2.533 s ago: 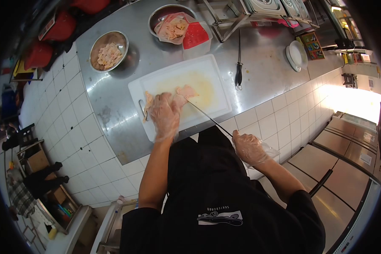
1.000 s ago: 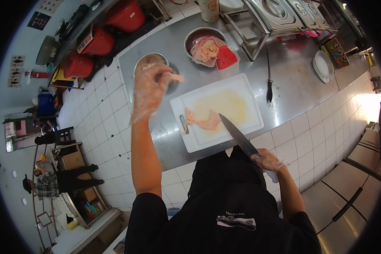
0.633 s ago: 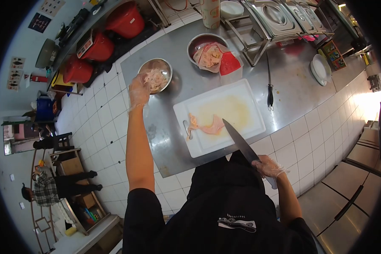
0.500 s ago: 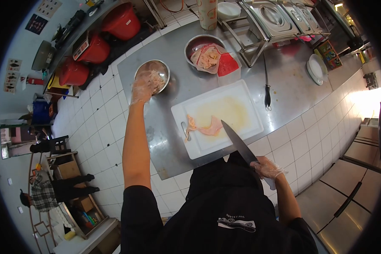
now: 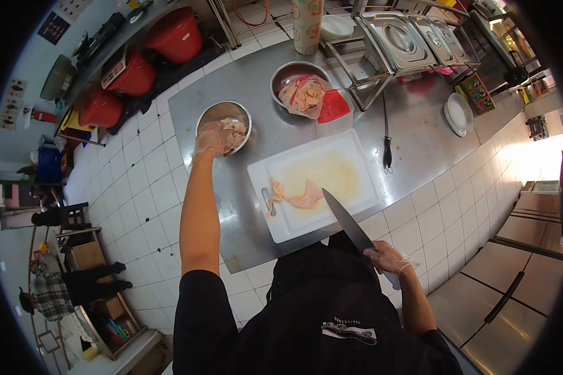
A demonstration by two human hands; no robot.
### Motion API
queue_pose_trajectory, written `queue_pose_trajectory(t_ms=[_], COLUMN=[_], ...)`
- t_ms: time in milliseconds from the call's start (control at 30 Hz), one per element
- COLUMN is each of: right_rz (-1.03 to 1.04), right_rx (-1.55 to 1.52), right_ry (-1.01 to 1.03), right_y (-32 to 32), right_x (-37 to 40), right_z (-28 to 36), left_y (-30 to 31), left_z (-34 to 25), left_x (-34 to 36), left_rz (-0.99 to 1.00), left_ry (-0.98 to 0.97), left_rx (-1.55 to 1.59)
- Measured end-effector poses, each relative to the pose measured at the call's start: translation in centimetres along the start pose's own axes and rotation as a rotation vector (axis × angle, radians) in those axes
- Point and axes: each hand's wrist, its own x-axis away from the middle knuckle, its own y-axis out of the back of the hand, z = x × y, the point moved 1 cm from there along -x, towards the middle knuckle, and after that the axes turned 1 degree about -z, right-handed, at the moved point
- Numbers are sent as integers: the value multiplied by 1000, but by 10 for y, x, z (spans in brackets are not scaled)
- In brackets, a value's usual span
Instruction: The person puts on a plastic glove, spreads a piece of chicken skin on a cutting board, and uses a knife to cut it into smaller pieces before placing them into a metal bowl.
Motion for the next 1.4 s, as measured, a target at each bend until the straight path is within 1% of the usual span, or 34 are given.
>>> queue_pose_trajectory(t_ms=[33,133,233,333,433,500,567,633,733,767,833,933,967,1033,1133,1167,1233,1367,1400], right_rz=[2,4,4,-10,-23,-50,-283,-485,-679,-703,-740,-616,-582,-593,-672,-709,-719,-788,-733], right_rx=[11,19,6,4,67,96,356,627,662,628,557,517,501,525,587,611,590,607,569], right_ry=[-9,-18,5,20,-1,16,202,132,307,349,437,470,471,444,443,450,461,573,519], right_y=[2,4,7,12,22,22,13,9,20,25,33,30,24,11,12,18,35,63,68], right_x=[1,1,-4,1,4,4,-20,-35,-71,-77,-79,-83,-85,-88,-95,-100,-111,-135,-132], right_z=[2,8,3,2,18,24,2,22,24,28,40,48,47,51,59,62,59,49,56], left_y=[12,50,62,61,42,13,-39,-70,-100,-106,-114,-117,-117,-118,-123,-124,-112,-126,-127], left_z=[-6,-29,-37,-39,-64,-84,-99,-126,-139,-140,-139,-134,-132,-130,-132,-134,-145,-150,-152], left_x=[6,36,47,72,109,134,159,188,218,224,233,234,234,230,226,226,233,236,237], left_rz=[43,38,-55,-249,-218,-22,40,36,-9,-13,-19,-55,-65,-92,34,19,1,-141,-163], left_ry=[-14,17,15,-105,-156,-167,-291,-376,-343,-328,-289,-288,-317,-377,-315,-281,-213,-212,-206], left_rx=[39,124,-31,128,177,218,217,-65,-74,-88,-117,-158,-148,-124,-103,-89,-65,-55,-64])
